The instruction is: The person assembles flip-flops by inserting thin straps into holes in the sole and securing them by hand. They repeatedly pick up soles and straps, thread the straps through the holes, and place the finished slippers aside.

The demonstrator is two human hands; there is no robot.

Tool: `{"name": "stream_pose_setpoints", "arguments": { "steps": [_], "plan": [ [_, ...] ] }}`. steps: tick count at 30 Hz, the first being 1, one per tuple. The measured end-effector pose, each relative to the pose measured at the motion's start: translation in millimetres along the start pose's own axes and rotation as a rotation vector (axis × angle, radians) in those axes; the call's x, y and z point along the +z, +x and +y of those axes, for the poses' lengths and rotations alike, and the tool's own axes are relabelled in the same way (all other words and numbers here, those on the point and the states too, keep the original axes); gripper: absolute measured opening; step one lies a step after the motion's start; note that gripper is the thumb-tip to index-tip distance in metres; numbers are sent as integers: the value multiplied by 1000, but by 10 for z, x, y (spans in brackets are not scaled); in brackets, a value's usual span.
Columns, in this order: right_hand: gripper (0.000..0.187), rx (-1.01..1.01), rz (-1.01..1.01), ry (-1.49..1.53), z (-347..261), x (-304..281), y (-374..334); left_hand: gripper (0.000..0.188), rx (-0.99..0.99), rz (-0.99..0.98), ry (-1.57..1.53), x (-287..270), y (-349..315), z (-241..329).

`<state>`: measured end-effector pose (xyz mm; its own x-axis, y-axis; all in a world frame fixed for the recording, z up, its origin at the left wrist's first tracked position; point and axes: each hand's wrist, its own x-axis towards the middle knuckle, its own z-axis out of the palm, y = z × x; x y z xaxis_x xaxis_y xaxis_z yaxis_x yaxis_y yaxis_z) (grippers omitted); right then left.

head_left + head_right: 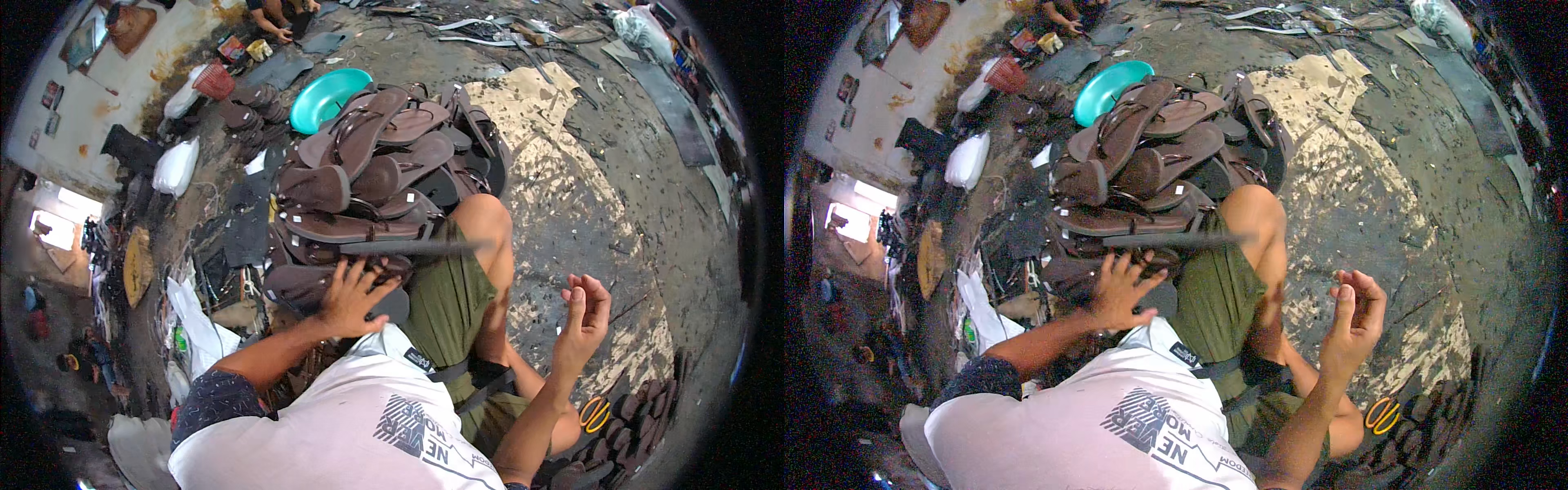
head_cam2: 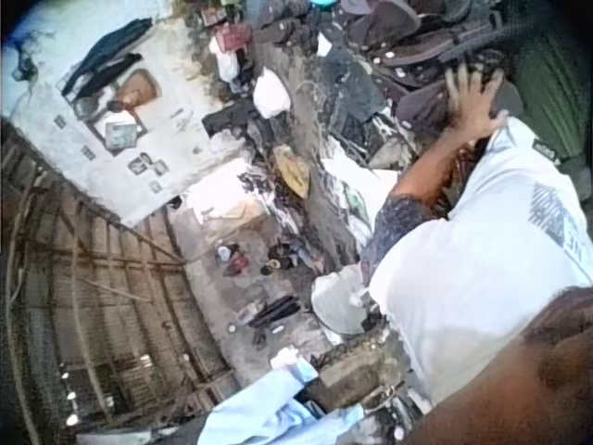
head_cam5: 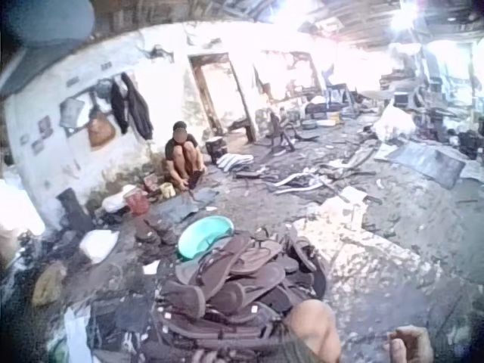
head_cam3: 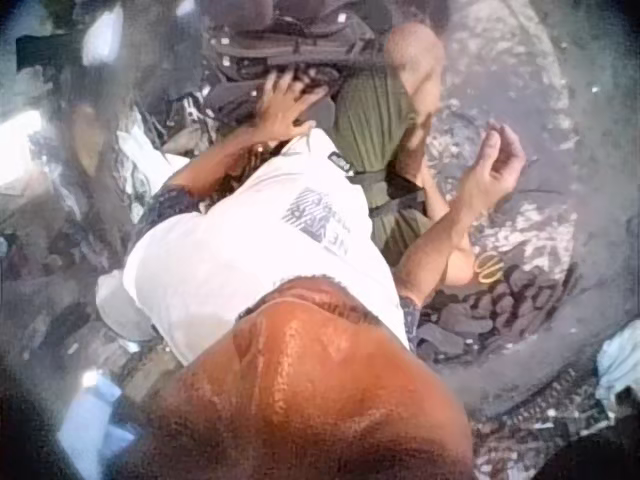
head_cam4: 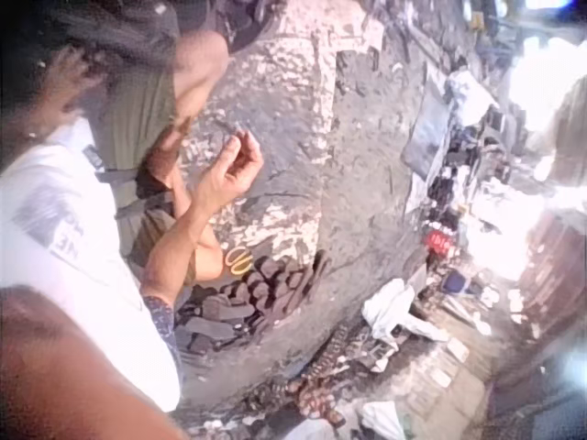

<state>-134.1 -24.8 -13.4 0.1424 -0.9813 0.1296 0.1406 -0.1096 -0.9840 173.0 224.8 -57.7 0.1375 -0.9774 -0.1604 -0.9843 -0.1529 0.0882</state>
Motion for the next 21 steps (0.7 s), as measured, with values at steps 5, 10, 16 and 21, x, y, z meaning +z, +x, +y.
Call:
{"name": "stream_pose_setpoints", "arguments": {
  "steps": [5, 10, 16, 21],
  "plan": [
    [22, 24, 57, -54, 148, -164, -3, 60, -49, 298, 176, 310, 612, -467],
    [18, 63, 59, -90, 110, -194, -88, 59, -169, 478, 310, 544, 1112, -815],
    [17, 73, 81, -99, 59, -283, -46, 65, -205, 642, 481, 362, 1800, -1338],
    [18, 40, 91, -105, -47, -565, -58, 75, -331, 348, 400, -354, 2114, -1817]
  ]
}}
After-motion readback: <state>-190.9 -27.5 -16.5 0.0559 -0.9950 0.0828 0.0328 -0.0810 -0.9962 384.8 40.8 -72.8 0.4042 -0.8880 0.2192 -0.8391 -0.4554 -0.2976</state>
